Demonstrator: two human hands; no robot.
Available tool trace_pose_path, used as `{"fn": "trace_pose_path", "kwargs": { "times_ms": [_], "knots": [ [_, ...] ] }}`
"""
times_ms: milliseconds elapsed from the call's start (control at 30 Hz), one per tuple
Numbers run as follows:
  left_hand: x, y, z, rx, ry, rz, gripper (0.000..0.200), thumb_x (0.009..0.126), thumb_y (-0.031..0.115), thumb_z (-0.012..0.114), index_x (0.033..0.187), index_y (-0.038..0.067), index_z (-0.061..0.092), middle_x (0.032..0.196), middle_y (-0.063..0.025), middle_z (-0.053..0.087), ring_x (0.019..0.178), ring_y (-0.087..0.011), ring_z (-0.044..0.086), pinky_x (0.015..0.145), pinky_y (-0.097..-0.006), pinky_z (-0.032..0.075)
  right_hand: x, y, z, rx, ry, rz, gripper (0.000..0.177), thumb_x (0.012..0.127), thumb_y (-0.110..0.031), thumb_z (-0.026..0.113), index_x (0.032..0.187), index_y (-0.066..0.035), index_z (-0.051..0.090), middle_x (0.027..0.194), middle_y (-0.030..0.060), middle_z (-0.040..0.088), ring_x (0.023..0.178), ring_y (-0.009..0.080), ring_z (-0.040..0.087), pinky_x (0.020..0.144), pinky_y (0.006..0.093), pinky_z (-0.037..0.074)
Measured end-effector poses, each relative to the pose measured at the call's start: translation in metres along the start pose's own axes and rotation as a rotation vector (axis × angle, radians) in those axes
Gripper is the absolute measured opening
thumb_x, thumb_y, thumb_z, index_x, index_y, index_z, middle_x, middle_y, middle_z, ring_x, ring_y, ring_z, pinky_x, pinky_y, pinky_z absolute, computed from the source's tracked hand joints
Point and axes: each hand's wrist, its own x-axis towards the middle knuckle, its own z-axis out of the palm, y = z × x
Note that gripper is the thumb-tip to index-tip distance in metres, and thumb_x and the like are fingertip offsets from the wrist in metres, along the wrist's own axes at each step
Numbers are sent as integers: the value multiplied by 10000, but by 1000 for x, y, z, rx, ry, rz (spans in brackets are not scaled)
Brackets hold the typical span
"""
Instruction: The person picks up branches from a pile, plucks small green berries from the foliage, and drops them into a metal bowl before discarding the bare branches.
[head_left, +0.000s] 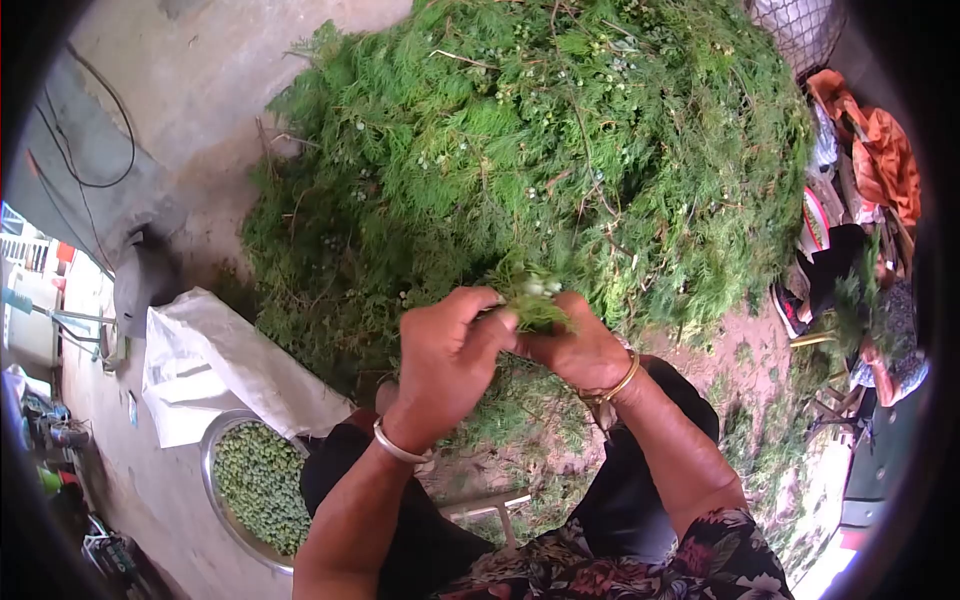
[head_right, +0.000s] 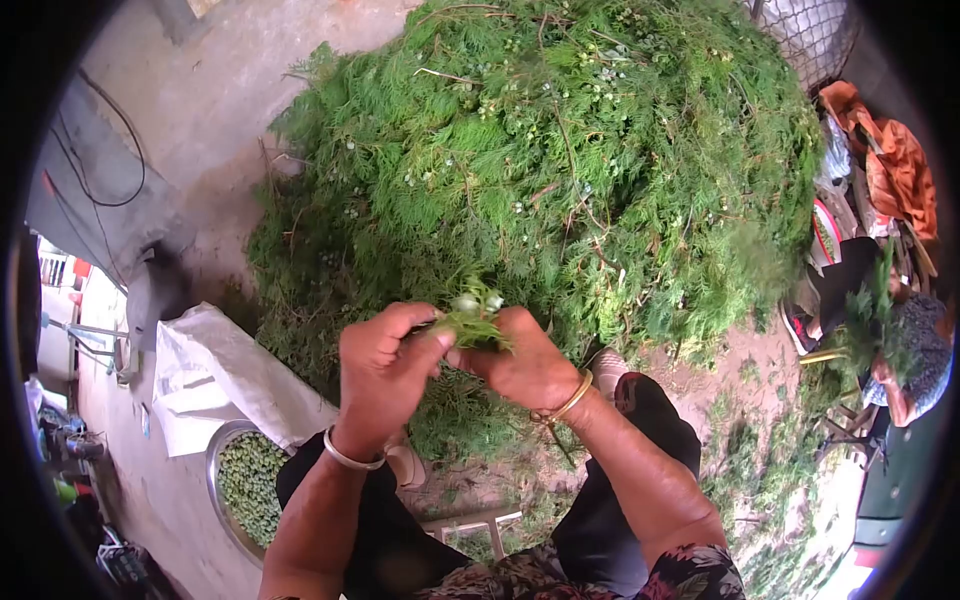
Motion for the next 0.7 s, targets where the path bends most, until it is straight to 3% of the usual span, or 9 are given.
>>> {"fn": "trace_pose_path", "kwargs": {
  "times_ms": [100, 233, 333, 400, 467, 533, 600, 633, 700],
  "knots": [
    [4, 3, -5, -147, 81, -148, 96, 774, -55, 633, 867, -61, 610, 695, -44, 604, 534, -51, 518, 456, -193, 409, 0, -1, 1, 270, 141, 105, 174, 766, -6, 635, 934, 36, 623, 704, 115, 615, 649, 83, 500, 606, 263, 437],
    [8, 11, -13, -238, 64, -294, 80, 772, -74, 609, 849, -62, 621, 612, -27, 575, 474, -45, 484, 426, -185, 382, -3, 9, -2, 119, 165, 8, 121, 793, -46, 656, 876, 36, 628, 628, 119, 547, 636, 50, 461, 562, 273, 418],
    [9, 13, -17, -263, 80, -338, 68, 785, -57, 598, 847, -57, 626, 619, -26, 577, 476, -47, 486, 416, -189, 378, -6, 9, -3, 34, 121, 128, 86, 798, -32, 636, 837, 43, 621, 589, 117, 531, 593, 45, 444, 502, 277, 388],
    [10, 15, -20, -284, 88, -359, 68, 796, -46, 587, 850, -52, 628, 633, -28, 581, 483, -50, 491, 410, -194, 375, -5, 17, 0, -23, 220, -121, 80, 800, -33, 636, 814, 45, 629, 565, 87, 548, 554, 36, 420, 462, 262, 350],
    [13, 17, -25, -557, 235, -493, 80, 811, -26, 572, 872, -48, 619, 648, -42, 583, 479, -57, 480, 394, -206, 376, -9, 13, -3, -16, 236, -73, 93, 822, -54, 628, 801, 36, 639, 585, 75, 577, 544, 35, 429, 457, 245, 350],
    [18, 5, -52, -654, 229, -490, 109, 852, 21, 534, 923, -35, 595, 693, -63, 571, 495, -69, 469, 389, -210, 390, -13, 7, -9, -6, 255, -24, 120, 844, -75, 620, 788, 27, 650, 605, 64, 606, 535, 34, 439, 453, 229, 349],
    [23, -13, -76, -1114, 202, -391, 136, 895, 76, 490, 950, -23, 565, 728, -81, 549, 513, -70, 455, 386, -209, 401, -13, -2, -18, 514, 201, 200, 143, 896, -112, 574, 877, 1, 660, 667, 58, 640, 485, 61, 459, 437, 228, 363],
    [24, -17, -80, -1297, 115, -361, 168, 932, 116, 445, 953, -14, 549, 765, -91, 535, 537, -72, 458, 392, -203, 404, -14, -3, -21, 649, 172, 172, 169, 919, -150, 549, 978, -17, 636, 719, 89, 658, 450, 88, 467, 417, 229, 362],
    [19, -17, -72, -1345, 56, -366, 171, 938, 124, 443, 948, -10, 549, 763, -95, 535, 533, -69, 453, 392, -206, 404, -16, 2, -26, 727, 138, 190, 184, 912, -164, 564, 1008, -18, 621, 732, 95, 659, 448, 89, 463, 414, 229, 357]
  ]
}}
